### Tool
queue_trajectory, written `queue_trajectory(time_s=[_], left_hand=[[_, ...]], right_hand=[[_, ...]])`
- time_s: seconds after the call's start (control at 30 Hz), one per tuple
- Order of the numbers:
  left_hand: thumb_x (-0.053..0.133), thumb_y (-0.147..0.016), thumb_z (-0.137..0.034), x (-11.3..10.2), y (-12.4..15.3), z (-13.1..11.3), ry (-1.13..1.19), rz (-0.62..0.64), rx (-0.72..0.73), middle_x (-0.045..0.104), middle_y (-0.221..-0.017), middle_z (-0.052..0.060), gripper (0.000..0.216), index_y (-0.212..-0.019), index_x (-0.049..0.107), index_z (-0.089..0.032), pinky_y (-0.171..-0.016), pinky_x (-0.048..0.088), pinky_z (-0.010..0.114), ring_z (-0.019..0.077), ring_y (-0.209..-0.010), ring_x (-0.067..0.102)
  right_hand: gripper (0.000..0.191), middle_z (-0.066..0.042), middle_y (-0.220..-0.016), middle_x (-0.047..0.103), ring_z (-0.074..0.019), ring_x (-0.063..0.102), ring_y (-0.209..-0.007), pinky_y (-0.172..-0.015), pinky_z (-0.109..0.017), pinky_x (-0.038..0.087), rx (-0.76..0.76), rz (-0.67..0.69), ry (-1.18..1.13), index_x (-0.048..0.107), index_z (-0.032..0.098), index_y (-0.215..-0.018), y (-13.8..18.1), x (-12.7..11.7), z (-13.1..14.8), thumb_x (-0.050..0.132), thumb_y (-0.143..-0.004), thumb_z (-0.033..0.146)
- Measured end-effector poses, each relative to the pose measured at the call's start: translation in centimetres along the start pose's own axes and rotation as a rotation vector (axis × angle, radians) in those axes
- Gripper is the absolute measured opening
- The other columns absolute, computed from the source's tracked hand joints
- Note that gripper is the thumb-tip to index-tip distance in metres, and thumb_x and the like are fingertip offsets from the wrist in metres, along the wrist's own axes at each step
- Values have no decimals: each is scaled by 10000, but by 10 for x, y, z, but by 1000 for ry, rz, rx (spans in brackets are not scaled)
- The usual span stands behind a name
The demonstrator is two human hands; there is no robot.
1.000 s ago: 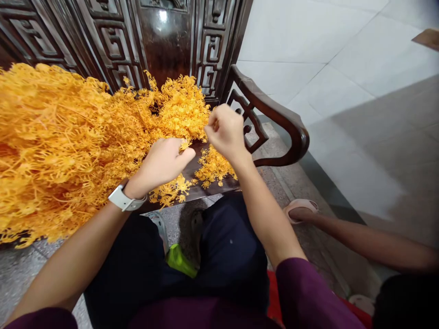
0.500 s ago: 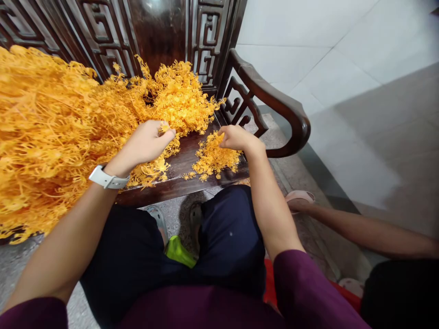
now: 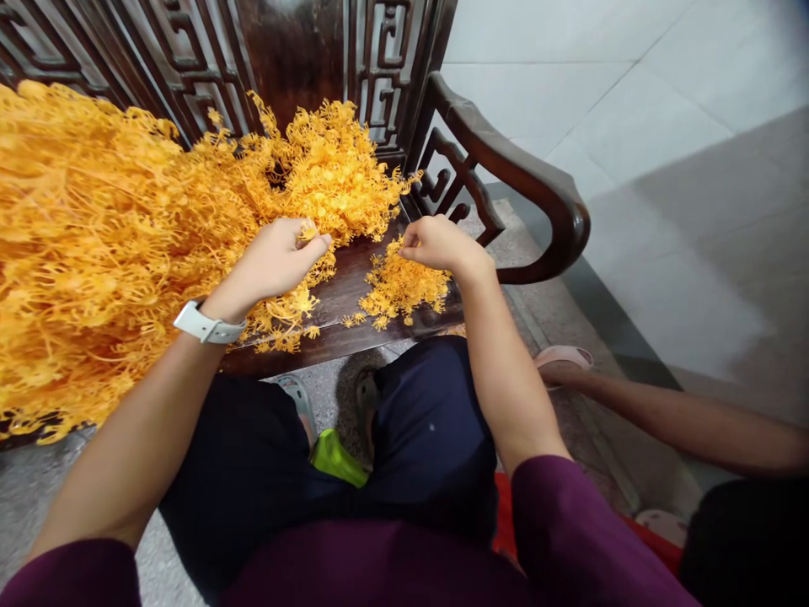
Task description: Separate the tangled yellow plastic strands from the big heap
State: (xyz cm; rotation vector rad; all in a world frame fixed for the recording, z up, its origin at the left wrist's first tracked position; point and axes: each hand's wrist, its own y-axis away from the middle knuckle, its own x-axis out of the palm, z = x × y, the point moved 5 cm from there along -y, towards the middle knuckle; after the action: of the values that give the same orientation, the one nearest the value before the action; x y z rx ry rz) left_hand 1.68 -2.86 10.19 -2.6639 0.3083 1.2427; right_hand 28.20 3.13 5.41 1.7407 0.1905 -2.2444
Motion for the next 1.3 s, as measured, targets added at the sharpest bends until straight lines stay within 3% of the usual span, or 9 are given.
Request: queue_trajectory(time_s=[0.1, 0.27, 0.43, 0.6, 0.77, 0.87, 0.97, 1.13, 1.3], left_hand=[[575, -986, -351, 0, 0, -2, 17, -10, 14, 352, -587, -25, 448, -631, 330, -228, -599, 200, 371, 130, -548, 316], [581, -981, -339, -1, 0, -1, 41, -39, 16, 341, -585, -29, 443, -635, 328, -228, -592, 199, 362, 126, -542, 309], [584, -980, -348, -1, 0, 1, 17, -16, 25, 353, -597, -30, 429, -650, 339, -226, -583, 207, 355, 123, -557, 312], [576, -972, -347, -4, 2, 3, 6, -27, 22, 332, -588, -35, 428, -647, 327, -223, -582, 204, 358, 122, -552, 305], [582, -959, -313, -9, 2, 4, -8, -49, 47, 342, -582, -34, 427, -631, 327, -220, -590, 207, 360, 119, -548, 320], [591, -958, -299, -9, 2, 5, -8, -56, 50, 337, -578, -36, 432, -622, 333, -218, -587, 211, 358, 117, -544, 317], [598, -975, -319, -8, 2, 5, 33, -59, 57, 344, -584, -38, 441, -631, 339, -222, -579, 215, 350, 117, -542, 320], [591, -1017, -378, -3, 0, 7, 160, -8, 116, 398, -609, -34, 427, -660, 421, -215, -561, 252, 315, 117, -545, 366], [616, -1030, -525, -3, -4, 12, 385, 34, 121, 575, -693, 0, 401, -809, 643, -191, -605, 381, 277, 129, -614, 552]], right_hand=[[167, -105, -955, 808, -231, 719, -876, -827, -351, 502, -144, 36, -85, 815, 139, -1002, -3, 10, 28, 749, -879, 231], [314, -35, -948, 818, -184, 704, -802, -760, -312, 492, -506, 486, -127, 821, 216, -1146, 8, 66, 107, 812, -834, 187], [292, -103, -1024, 840, -245, 757, -886, -752, -332, 517, -460, 654, 218, 839, 178, -1064, 15, 101, 140, 814, -779, 119], [308, -208, -1146, 828, -311, 787, -1022, -850, -363, 567, -372, 717, 326, 831, 67, -1089, 4, 114, 135, 763, -788, 59], [473, -312, -1227, 783, -405, 777, -1121, -909, -418, 598, -233, 751, 410, 794, -25, -1180, -5, 114, 113, 829, -717, 68], [433, -306, -1209, 790, -418, 774, -1132, -915, -421, 591, -201, 747, 413, 811, -15, -1155, -5, 104, 100, 819, -733, 83], [322, -217, -1117, 835, -358, 791, -1052, -854, -367, 566, -219, 760, 352, 853, 47, -1068, -5, 93, 91, 793, -753, 80], [234, -77, -1035, 848, -192, 745, -893, -734, -267, 495, -316, 765, 142, 857, 142, -1057, -2, 78, 75, 747, -851, 155], [296, -14, -774, 722, -120, 580, -672, -637, -262, 439, -462, 509, -520, 786, 119, -1049, 6, 41, 77, 786, -899, 375]])
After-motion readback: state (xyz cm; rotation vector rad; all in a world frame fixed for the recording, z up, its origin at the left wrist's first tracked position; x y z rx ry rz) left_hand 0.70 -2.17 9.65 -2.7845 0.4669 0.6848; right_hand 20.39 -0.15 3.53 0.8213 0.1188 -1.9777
